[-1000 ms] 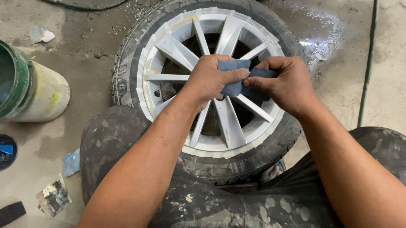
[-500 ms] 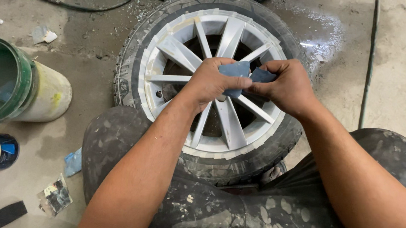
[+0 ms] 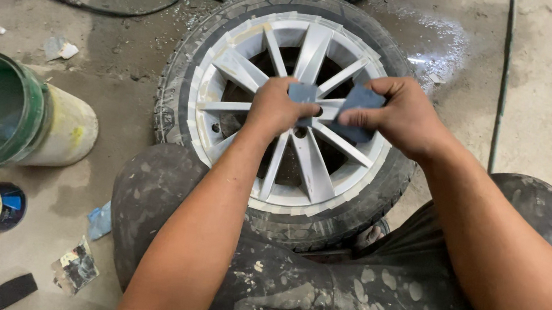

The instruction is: The person sits on the floor in front of a detached alloy wheel and sands the white painted spokes by hand using a small sanding block and sandpaper, working spoke by spoke around the rim, occasionally dipping the abrasive in a water bucket and wiping the surface with a hand as they smooth the finish.

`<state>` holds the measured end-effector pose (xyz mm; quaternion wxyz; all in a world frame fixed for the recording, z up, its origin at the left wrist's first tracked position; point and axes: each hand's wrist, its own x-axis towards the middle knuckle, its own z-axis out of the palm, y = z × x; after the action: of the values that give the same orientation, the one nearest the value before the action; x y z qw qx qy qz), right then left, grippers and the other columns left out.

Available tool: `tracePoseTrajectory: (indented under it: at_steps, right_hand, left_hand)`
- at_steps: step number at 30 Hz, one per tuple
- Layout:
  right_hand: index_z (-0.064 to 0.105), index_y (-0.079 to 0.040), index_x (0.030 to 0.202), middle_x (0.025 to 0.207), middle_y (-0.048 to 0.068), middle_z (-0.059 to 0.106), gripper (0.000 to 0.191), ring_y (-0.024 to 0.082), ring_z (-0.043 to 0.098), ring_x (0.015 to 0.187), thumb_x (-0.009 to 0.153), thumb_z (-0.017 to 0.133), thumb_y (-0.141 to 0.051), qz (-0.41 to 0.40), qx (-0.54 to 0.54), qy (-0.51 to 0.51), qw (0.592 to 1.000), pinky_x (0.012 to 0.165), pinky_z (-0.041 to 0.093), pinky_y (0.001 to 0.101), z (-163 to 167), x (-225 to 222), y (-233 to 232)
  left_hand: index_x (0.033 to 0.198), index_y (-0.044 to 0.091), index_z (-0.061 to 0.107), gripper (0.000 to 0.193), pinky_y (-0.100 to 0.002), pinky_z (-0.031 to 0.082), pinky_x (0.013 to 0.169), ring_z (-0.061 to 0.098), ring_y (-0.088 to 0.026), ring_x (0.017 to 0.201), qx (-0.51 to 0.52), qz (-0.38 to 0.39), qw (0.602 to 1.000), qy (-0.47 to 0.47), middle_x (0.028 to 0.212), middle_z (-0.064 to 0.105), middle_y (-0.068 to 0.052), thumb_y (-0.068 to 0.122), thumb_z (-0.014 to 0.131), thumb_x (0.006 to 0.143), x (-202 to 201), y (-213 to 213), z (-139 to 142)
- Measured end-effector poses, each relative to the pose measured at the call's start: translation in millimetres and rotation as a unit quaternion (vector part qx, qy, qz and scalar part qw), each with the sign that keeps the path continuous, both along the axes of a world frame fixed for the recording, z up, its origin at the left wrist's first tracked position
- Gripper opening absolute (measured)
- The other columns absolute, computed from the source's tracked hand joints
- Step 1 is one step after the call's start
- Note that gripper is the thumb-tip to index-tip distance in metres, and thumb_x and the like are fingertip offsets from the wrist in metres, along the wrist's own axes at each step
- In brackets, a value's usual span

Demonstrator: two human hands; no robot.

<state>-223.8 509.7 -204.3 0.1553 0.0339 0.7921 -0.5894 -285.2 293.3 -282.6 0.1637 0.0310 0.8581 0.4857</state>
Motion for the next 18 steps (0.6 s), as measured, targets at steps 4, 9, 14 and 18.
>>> tracePoseTrajectory:
  at_steps: [4, 9, 14, 18]
  right_hand:
    - [0.066, -0.007, 0.098, 0.080, 0.006, 0.070, 0.009, 0.013, 0.064, 0.062, 0.094, 0.072, -0.012, -0.079, -0.078, -0.033, 0.993, 0.050, 0.050, 0.0292, -14, -6, 7]
    - [0.058, -0.009, 0.109, 0.094, 0.004, 0.065, 0.020, 0.011, 0.065, 0.076, 0.092, 0.067, -0.003, -0.055, -0.199, -0.014, 0.978, 0.063, 0.056, 0.0273, -32, -9, 19]
    - [0.060, -0.008, 0.096, 0.084, 0.006, 0.070, 0.013, 0.013, 0.067, 0.065, 0.090, 0.070, -0.004, -0.041, -0.154, -0.058, 0.986, 0.053, 0.055, 0.0296, -32, -8, 18]
    - [0.067, -0.004, 0.097, 0.078, 0.007, 0.071, 0.006, 0.013, 0.064, 0.058, 0.094, 0.073, -0.006, -0.047, -0.105, -0.059, 0.992, 0.047, 0.049, 0.0286, -28, -8, 10]
  left_hand:
    - [0.102, 0.005, 0.070, 0.032, -0.048, 0.052, 0.090, 0.066, -0.038, 0.106, -0.188, -0.081, 0.973, 0.108, 0.110, 0.072, -0.020, 0.019, 0.081, 0.076, 13, 9, -16]
    - [0.115, 0.003, 0.063, 0.030, -0.050, 0.051, 0.095, 0.065, -0.039, 0.114, -0.235, -0.191, 0.952, 0.045, 0.117, 0.069, -0.022, 0.005, 0.060, 0.085, 12, 14, -30]
    - [0.117, 0.007, 0.063, 0.030, -0.052, 0.053, 0.093, 0.066, -0.040, 0.111, -0.321, -0.189, 0.924, 0.087, 0.117, 0.067, -0.020, 0.008, 0.065, 0.087, 17, 11, -30]
    - [0.116, 0.008, 0.063, 0.033, -0.056, 0.052, 0.090, 0.063, -0.040, 0.113, -0.370, -0.116, 0.905, 0.175, 0.120, 0.062, -0.018, 0.013, 0.072, 0.085, 19, 12, -28]
